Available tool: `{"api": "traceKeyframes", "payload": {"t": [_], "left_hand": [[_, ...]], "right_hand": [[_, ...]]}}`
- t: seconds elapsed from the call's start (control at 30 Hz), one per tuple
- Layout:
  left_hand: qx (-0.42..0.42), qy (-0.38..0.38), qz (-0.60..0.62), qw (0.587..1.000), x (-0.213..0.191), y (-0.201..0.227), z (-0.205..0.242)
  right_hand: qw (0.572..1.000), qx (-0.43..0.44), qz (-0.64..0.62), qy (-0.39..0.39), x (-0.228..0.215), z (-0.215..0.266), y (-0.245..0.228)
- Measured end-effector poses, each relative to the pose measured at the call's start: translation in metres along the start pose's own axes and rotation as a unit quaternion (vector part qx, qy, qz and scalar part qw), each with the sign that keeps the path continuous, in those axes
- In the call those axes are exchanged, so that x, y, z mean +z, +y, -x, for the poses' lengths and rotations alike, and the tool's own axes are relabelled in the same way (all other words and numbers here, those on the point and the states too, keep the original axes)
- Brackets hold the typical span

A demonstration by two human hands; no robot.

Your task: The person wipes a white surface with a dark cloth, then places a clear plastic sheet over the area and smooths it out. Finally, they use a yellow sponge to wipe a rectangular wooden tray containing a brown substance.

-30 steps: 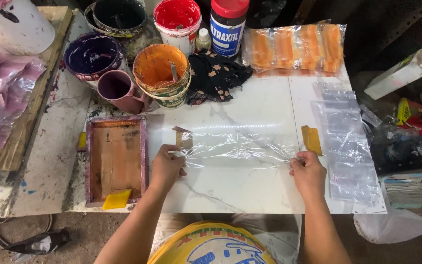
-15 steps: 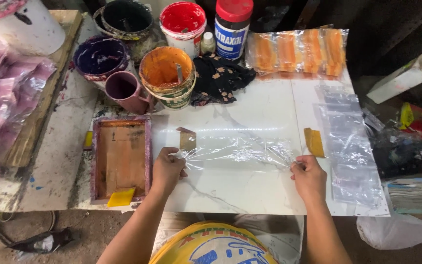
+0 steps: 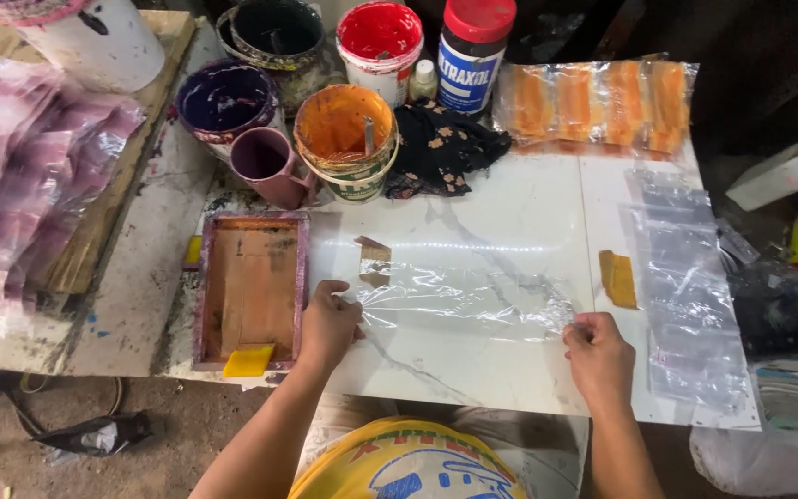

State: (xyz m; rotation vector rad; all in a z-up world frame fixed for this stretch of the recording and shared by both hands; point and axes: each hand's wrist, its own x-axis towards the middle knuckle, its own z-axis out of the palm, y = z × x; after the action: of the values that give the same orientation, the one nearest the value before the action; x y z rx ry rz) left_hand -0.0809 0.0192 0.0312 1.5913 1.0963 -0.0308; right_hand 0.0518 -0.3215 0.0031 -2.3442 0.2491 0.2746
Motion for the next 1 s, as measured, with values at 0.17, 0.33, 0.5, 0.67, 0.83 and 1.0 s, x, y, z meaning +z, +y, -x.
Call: {"api": "traceKeyframes", "payload": {"t": [0.17,0.33,0.5,0.67,0.83,1.0], "left_hand": [[0.075,-0.012,0.070,0.995,0.000,-0.009,-0.002],[0.070,-0.006,0.045,0.997,-0.001,-0.008,-0.001],[0.062,-0.004,0.038,0.997,-0.002,-0.013,-0.006],[0.072,0.002,0.063,0.995,0.002,-0.016,-0.004],[0.079,0.013,0.025,0.996,0.003,-0.003,0.003],[0.067,0.032,-0.219,0.973,0.010,0.002,-0.013]], "right_hand": [[0.999,-0.034,0.014,0.023,0.002,0.001,-0.002],[0.999,-0.035,0.021,0.016,0.001,0.000,0.000],[0.999,-0.044,0.016,0.019,0.002,-0.001,0.001],[0.999,-0.035,0.022,0.014,0.001,-0.001,0.000],[0.999,-0.033,0.033,0.008,0.000,-0.001,-0.003],[0.998,0.000,0.069,0.001,-0.002,-0.011,-0.018]]}}
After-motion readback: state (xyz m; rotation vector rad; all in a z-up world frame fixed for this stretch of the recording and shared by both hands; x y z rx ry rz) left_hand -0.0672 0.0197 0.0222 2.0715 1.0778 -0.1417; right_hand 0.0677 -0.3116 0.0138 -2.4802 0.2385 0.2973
